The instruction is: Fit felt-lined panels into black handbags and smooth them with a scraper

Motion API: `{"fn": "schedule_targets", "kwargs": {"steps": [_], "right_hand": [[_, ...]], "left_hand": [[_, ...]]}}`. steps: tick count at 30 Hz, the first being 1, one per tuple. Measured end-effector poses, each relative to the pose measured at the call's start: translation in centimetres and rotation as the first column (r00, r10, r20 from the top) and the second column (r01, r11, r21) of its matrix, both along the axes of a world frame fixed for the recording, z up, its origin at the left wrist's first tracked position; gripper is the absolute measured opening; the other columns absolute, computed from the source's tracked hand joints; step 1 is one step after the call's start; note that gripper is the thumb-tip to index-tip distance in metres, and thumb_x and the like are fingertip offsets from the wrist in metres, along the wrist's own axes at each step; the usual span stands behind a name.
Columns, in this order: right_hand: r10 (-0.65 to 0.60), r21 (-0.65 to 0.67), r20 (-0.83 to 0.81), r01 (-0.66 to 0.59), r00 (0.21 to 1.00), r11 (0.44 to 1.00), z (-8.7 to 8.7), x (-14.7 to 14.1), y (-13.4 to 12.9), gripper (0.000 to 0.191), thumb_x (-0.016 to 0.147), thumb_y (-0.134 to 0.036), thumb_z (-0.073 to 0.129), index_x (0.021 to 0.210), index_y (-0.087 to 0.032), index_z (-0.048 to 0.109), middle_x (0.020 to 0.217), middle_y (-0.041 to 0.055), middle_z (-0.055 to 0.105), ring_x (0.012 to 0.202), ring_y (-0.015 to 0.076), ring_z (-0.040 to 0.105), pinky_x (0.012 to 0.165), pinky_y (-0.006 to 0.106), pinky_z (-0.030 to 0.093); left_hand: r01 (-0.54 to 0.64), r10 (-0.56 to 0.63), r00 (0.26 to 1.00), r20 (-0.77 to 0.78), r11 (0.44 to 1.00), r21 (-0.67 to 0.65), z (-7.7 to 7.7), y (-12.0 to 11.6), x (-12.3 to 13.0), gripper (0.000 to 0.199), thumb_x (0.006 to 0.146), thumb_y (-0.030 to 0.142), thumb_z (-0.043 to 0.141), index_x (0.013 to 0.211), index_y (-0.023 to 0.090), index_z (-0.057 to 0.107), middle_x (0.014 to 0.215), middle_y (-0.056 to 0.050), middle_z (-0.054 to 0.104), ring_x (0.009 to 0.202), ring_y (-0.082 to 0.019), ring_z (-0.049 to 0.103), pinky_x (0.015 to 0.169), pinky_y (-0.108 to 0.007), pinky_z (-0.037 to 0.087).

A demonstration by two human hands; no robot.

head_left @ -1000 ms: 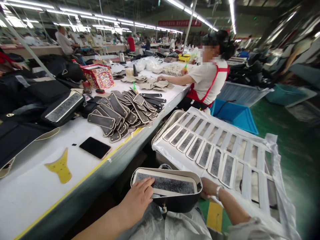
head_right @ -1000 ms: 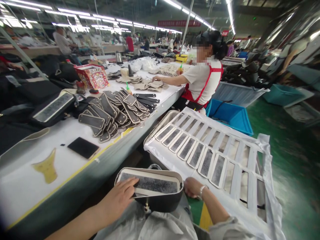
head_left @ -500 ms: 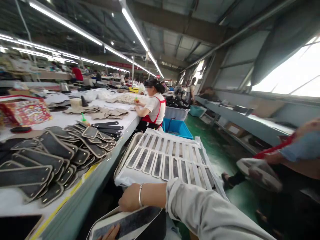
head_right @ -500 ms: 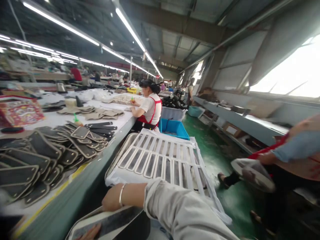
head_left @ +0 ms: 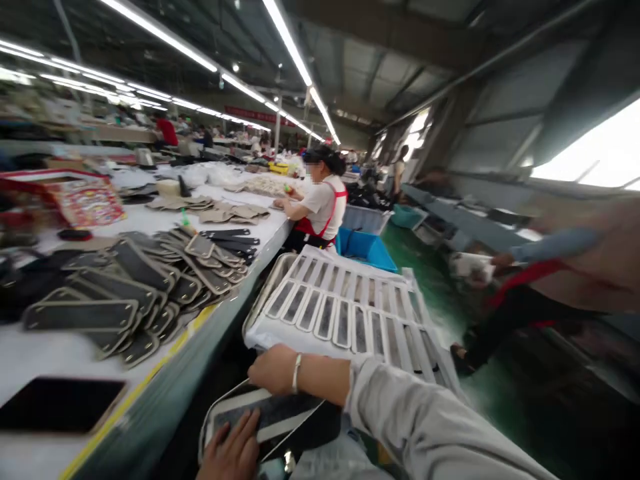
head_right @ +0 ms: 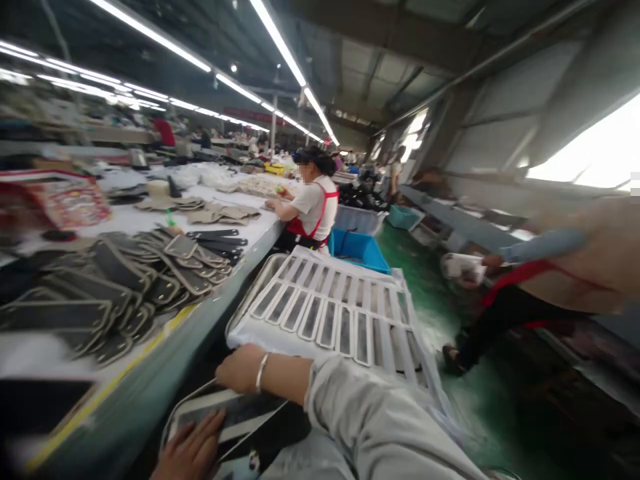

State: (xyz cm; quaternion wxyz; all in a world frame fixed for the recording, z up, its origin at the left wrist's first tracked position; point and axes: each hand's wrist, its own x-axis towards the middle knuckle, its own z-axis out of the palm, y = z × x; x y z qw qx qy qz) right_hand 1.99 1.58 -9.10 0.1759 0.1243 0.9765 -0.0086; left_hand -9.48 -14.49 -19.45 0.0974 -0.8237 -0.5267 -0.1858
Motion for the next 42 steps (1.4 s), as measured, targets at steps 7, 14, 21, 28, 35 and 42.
{"fn": "schedule_targets", "kwargs": {"steps": [7, 14, 21, 28, 35, 42], "right_hand": [[0.089, 0.052, -0.069, -0.085, 0.994, 0.995, -1.7, -0.2, 1.0, 0.029, 0.096, -0.026, 0.034, 0.092, -0.013, 0.059, 0.085, 0.0096, 0.065, 0.081, 0.0217, 0.064, 0.061, 0.029, 0.046], [0.079, -0.085, -0.019, -0.08, 0.997, 0.993, -1.8, -2.8, 0.5, 0.03, 0.093, -0.038, 0.041, 0.095, -0.014, 0.059, 0.092, 0.0098, 0.067, 0.083, 0.0226, 0.065, 0.064, 0.03, 0.047], [0.1, -0.094, 0.039, -0.096, 0.994, 0.991, -2.7, -4.4, 1.6, 0.033, 0.096, -0.034, 0.035, 0.092, -0.015, 0.062, 0.089, 0.0087, 0.068, 0.08, 0.0221, 0.066, 0.062, 0.03, 0.047], [0.147, -0.021, -0.025, -0.148, 0.989, 0.989, -1.3, -4.2, 1.0, 0.027, 0.094, -0.028, 0.038, 0.096, -0.012, 0.06, 0.089, 0.0115, 0.065, 0.082, 0.0248, 0.064, 0.062, 0.033, 0.048], [0.119, 0.078, -0.155, -0.108, 0.981, 0.991, -2.5, -2.8, -0.8, 0.014, 0.089, -0.02, 0.046, 0.089, -0.012, 0.058, 0.084, 0.0094, 0.062, 0.076, 0.0244, 0.061, 0.058, 0.034, 0.047], [-0.02, 0.026, -0.108, 0.023, 0.994, 0.999, -1.4, -1.5, -3.0, 0.022, 0.093, -0.024, 0.038, 0.095, -0.015, 0.057, 0.095, 0.0085, 0.062, 0.084, 0.0229, 0.059, 0.06, 0.035, 0.049]], "left_hand": [[-0.025, 0.1, 0.977, 0.187, 0.93, -0.367, 3.4, 0.0, 0.4, 0.027, 0.086, 0.009, 0.04, 0.109, 0.014, 0.054, 0.13, -0.012, 0.053, 0.123, -0.025, 0.047, 0.098, -0.052, 0.039], [-0.007, 0.114, 0.962, 0.25, 0.919, -0.393, 4.0, -0.1, 0.4, 0.027, 0.086, 0.014, 0.045, 0.112, 0.012, 0.052, 0.13, -0.014, 0.053, 0.122, -0.026, 0.048, 0.098, -0.052, 0.039], [0.016, 0.081, 0.959, 0.271, 0.941, -0.337, 3.7, 0.0, -0.3, 0.032, 0.084, 0.014, 0.047, 0.116, 0.012, 0.05, 0.128, -0.015, 0.054, 0.121, -0.026, 0.049, 0.097, -0.051, 0.039], [-0.005, 0.066, 0.966, 0.252, 0.972, -0.233, 2.7, -0.2, -0.2, 0.028, 0.087, 0.014, 0.044, 0.114, 0.012, 0.051, 0.127, -0.014, 0.055, 0.119, -0.027, 0.05, 0.095, -0.05, 0.04], [-0.045, 0.099, 0.96, 0.261, 0.978, -0.205, 3.0, 0.7, 0.1, 0.017, 0.09, 0.014, 0.04, 0.101, 0.015, 0.053, 0.119, -0.011, 0.061, 0.113, -0.024, 0.055, 0.09, -0.046, 0.04], [0.009, 0.031, 0.963, 0.268, 0.989, -0.145, 1.4, 1.2, 0.1, 0.019, 0.087, 0.023, 0.042, 0.088, 0.023, 0.061, 0.1, -0.006, 0.068, 0.097, -0.022, 0.061, 0.083, -0.039, 0.045]]}}
